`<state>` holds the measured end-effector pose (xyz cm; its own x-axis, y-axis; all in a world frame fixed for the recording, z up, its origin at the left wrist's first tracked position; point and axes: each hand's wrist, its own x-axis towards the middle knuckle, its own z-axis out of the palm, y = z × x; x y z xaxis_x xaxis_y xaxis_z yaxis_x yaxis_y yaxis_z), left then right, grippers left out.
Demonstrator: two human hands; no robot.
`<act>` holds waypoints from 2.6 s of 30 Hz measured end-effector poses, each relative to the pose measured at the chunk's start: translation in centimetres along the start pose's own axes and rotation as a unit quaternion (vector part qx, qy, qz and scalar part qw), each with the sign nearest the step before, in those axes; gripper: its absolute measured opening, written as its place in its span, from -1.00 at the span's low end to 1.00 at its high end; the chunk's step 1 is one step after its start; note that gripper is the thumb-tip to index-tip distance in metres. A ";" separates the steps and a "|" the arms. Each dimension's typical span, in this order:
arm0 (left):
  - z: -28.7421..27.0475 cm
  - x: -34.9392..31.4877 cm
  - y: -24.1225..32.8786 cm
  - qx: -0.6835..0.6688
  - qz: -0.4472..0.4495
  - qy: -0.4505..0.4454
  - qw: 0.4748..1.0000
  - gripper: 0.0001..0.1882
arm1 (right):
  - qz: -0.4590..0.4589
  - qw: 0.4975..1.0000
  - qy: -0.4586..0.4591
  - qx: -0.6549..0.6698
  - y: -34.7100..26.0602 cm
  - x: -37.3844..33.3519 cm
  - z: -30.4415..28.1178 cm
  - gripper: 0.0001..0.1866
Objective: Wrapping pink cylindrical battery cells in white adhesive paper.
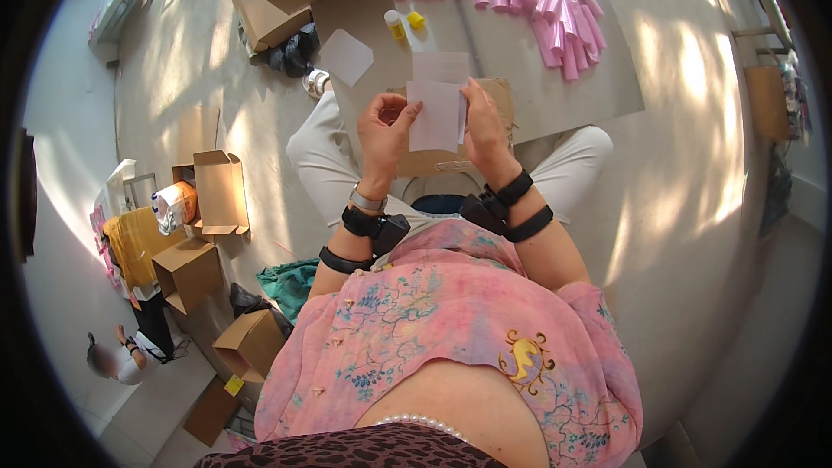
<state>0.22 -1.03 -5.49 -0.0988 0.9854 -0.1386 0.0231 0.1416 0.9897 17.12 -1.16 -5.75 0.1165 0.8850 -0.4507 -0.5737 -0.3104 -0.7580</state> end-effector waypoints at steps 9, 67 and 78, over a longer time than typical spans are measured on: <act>0.6 0.2 0.3 0.023 0.004 0.014 1.000 -0.79 | -0.009 1.000 -0.020 0.012 -0.5 -0.4 0.6 -0.74; -6.2 11.9 -12.6 0.251 0.018 0.362 0.898 -0.55 | -0.046 0.983 -0.051 -0.171 3.8 3.7 -0.5 -0.67; -10.4 17.7 -12.8 0.193 -0.159 0.308 0.918 -0.70 | -0.036 0.986 -0.063 -0.152 2.8 3.6 -2.1 -0.66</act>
<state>-12.14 13.57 -20.25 -0.7022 0.6650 -0.2542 0.2352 0.5536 0.7989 17.66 0.39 -10.46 0.0346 0.9388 -0.3427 -0.2964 -0.3179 -0.9006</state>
